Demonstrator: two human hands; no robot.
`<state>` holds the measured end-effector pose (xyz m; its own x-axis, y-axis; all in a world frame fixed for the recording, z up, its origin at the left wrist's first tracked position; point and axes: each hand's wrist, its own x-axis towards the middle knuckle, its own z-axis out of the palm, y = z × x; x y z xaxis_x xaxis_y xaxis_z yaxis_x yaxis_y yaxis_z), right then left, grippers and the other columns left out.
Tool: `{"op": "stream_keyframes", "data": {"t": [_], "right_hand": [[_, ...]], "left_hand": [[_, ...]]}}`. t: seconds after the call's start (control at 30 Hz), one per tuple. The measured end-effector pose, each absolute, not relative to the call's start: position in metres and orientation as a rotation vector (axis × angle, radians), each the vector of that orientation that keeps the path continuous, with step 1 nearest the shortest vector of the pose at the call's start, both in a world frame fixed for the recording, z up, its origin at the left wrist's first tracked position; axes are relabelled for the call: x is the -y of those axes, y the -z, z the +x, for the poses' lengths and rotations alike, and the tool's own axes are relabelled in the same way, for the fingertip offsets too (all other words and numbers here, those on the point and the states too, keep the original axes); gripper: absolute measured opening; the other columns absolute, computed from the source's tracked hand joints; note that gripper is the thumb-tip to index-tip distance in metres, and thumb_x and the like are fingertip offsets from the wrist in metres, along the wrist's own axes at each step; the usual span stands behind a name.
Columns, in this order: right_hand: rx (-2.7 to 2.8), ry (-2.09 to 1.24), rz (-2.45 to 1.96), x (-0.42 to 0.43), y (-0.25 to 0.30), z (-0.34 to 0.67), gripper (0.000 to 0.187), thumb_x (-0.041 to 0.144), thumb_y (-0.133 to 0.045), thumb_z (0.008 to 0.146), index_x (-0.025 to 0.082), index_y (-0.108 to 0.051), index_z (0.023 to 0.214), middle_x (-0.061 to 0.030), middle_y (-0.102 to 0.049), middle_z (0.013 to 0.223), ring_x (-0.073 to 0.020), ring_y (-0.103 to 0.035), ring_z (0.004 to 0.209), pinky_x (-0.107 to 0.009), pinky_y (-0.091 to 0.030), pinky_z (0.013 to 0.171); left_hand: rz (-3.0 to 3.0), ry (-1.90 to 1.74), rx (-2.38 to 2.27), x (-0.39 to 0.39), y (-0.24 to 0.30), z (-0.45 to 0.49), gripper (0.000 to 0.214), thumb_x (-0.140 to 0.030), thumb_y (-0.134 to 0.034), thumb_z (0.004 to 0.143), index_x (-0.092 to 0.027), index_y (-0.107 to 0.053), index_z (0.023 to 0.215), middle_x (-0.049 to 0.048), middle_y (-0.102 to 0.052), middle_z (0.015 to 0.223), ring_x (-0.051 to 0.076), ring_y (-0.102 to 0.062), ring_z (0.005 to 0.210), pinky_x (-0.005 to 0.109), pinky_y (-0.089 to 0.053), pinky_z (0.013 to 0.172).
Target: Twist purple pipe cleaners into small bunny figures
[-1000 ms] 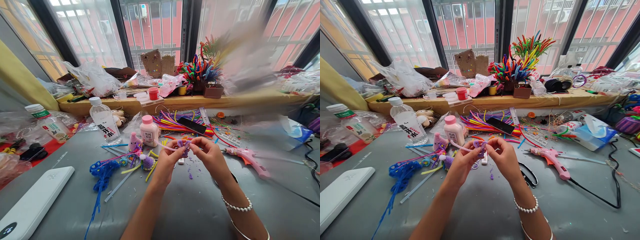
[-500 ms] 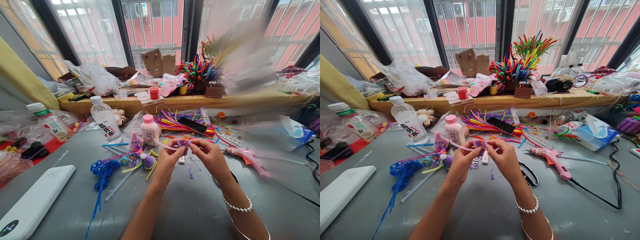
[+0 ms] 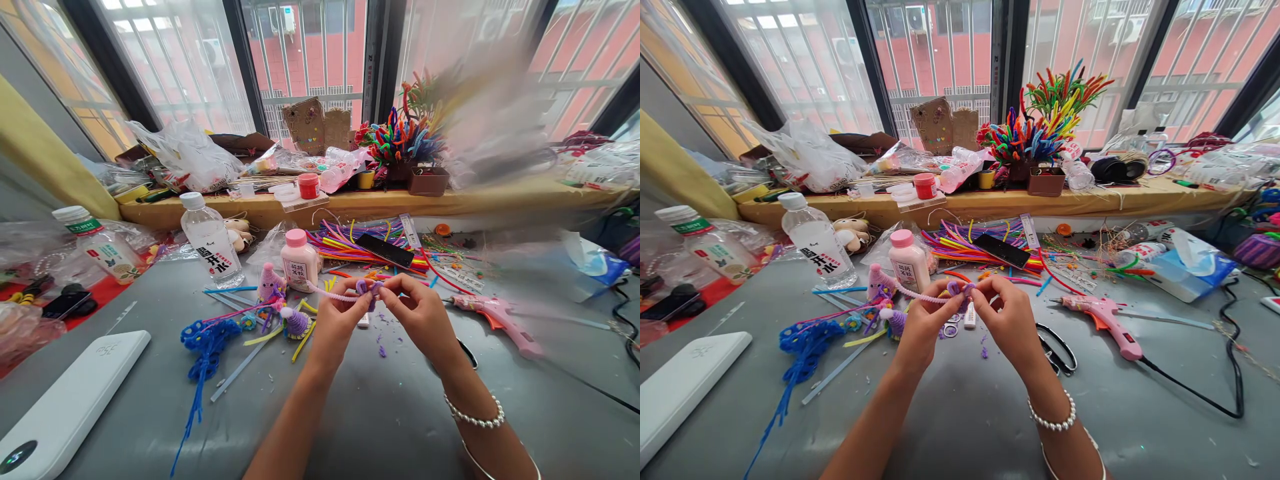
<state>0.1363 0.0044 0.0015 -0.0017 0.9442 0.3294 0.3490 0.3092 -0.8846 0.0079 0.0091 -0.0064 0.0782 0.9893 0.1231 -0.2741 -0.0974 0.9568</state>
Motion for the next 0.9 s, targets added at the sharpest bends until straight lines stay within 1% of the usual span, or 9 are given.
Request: {"op": "stream_keyframes", "data": {"t": [0.13,0.3,0.47,0.67,0.9], "right_hand": [[1.534,-0.721,-1.225,-0.0022,-0.0025,0.1337,0.017,0.031,-0.051,0.076,0.019,-0.049,0.064,0.0004,-0.052,0.062,-0.011,-0.047,0.051,-0.023,-0.04,0.046],[1.501,-0.739,-1.204,-0.0029,-0.0012,0.1324,0.017,0.032,-0.052,0.077,0.018,-0.051,0.067,-0.0002,-0.054,0.065,-0.0111,-0.048,0.053,-0.023,-0.04,0.048],[1.501,-0.756,-1.184,-0.0049,0.0012,0.1332,0.02,0.034,-0.053,0.077,0.017,-0.051,0.066,-0.0002,-0.054,0.064,-0.0108,-0.049,0.054,-0.021,-0.039,0.047],[1.499,-0.736,-1.161,-0.0051,0.0016,0.1326,0.019,0.035,-0.054,0.077,0.016,-0.06,0.077,-0.0044,-0.061,0.075,-0.0132,-0.054,0.059,-0.024,-0.043,0.05],[1.508,-0.731,-1.2,-0.0054,0.0016,0.1334,0.018,0.033,-0.054,0.077,0.016,-0.056,0.069,-0.0026,-0.059,0.067,-0.0116,-0.051,0.053,-0.023,-0.041,0.047]], "left_hand": [[1.197,-1.37,-0.873,-0.0085,0.0078,0.0078,0.01,-0.023,-0.065,0.069,-0.017,-0.062,0.076,-0.001,-0.06,0.068,0.01,-0.053,0.063,0.02,-0.04,0.059],[1.123,-1.409,-0.828,-0.0083,0.0061,0.0094,0.013,-0.021,-0.066,0.067,-0.017,-0.063,0.079,0.0004,-0.062,0.076,0.012,-0.055,0.072,0.022,-0.043,0.067],[1.043,-1.393,-0.829,-0.0087,0.0036,0.0103,0.018,-0.02,-0.068,0.064,-0.015,-0.061,0.08,-0.0006,-0.061,0.072,0.01,-0.055,0.066,0.021,-0.044,0.063],[0.996,-1.399,-0.847,-0.0099,0.0042,0.0087,0.023,-0.02,-0.07,0.062,-0.015,-0.06,0.081,-0.0001,-0.063,0.075,0.01,-0.057,0.067,0.02,-0.045,0.063],[1.077,-1.386,-0.847,-0.0103,0.0091,0.0089,0.019,-0.02,-0.067,0.066,-0.018,-0.056,0.082,-0.0031,-0.061,0.067,0.009,-0.057,0.062,0.019,-0.043,0.059]]}}
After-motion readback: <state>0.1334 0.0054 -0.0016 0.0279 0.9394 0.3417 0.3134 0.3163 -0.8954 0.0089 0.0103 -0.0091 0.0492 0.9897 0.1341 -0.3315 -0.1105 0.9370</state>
